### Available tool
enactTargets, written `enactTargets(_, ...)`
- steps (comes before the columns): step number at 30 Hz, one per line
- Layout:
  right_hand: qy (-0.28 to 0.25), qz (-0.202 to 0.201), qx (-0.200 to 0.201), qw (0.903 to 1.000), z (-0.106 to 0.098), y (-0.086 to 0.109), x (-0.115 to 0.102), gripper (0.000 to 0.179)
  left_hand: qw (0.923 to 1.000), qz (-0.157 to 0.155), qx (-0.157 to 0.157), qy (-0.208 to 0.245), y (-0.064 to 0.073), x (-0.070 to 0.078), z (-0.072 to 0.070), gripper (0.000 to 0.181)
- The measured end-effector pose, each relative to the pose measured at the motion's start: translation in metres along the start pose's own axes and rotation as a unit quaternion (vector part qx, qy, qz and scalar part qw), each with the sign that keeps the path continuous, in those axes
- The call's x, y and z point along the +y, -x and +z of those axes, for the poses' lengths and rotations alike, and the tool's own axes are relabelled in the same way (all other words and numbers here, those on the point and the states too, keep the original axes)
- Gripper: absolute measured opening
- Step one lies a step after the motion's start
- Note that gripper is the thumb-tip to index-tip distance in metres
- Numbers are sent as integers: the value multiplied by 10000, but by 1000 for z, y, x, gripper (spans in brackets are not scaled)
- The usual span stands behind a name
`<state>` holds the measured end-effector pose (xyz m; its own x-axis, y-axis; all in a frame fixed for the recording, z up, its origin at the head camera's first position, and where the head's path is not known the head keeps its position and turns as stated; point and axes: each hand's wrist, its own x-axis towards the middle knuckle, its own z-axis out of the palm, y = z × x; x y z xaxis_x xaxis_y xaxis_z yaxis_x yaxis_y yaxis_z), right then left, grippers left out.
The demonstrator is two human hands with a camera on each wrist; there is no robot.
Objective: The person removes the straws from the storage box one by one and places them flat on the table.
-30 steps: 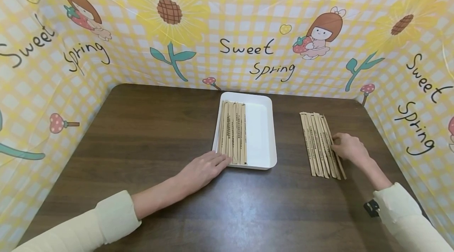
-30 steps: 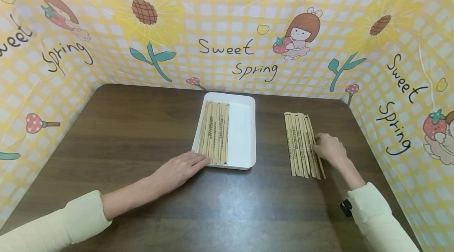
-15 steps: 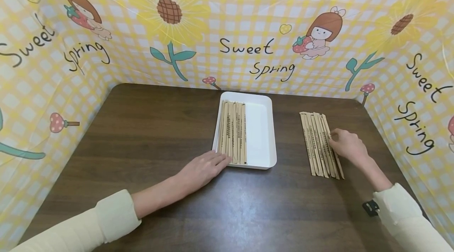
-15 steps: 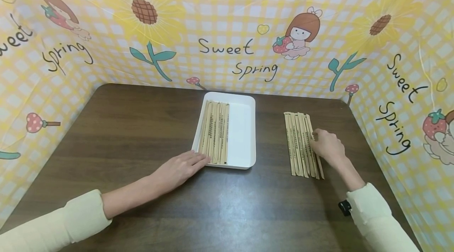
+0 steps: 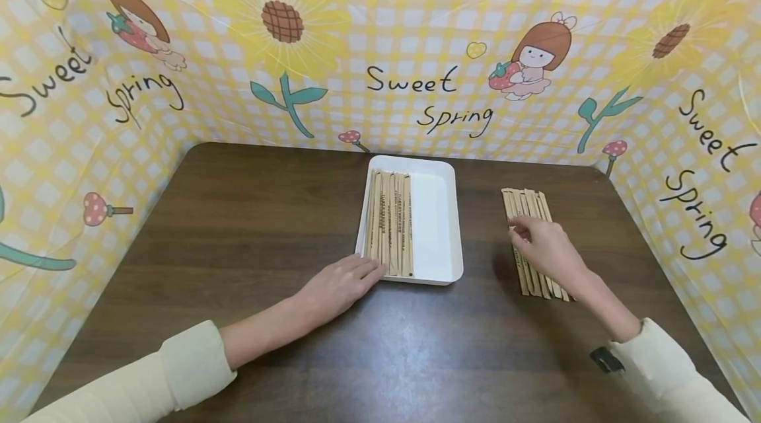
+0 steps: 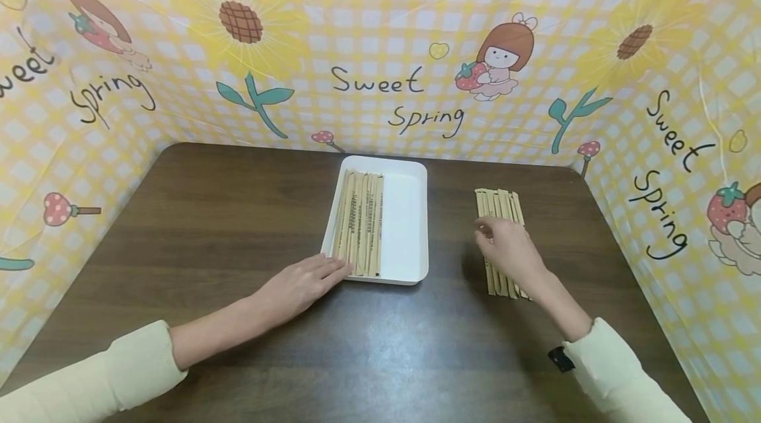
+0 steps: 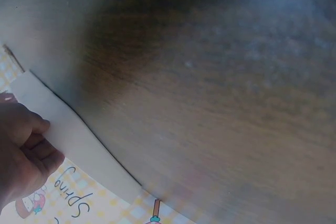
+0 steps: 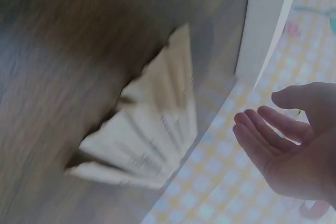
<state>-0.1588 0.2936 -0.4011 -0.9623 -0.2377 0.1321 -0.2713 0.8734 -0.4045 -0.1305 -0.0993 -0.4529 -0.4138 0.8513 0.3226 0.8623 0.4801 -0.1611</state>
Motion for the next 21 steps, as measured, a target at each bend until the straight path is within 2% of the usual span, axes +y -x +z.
enactTargets(7,-112,-768,115,9969,25,9,-34,34,10000,7,17,-34,0,0,2,42)
enactTargets(11,-54,-1267,176,9918,41,19,-52,41,10000,15,11,-52,1,0,2,42)
enactTargets(14,104,-1747,298,9841,53,26,-60,45,10000,18,12,-53,0,0,2,42)
enactTargets(18,322,-2410,525,9686,67,30,-65,45,10000,21,16,-67,0,0,1,42)
enactTargets(21,391,-2764,658,9580,75,31,-67,42,9999,35,34,-100,0,-1,2,42)
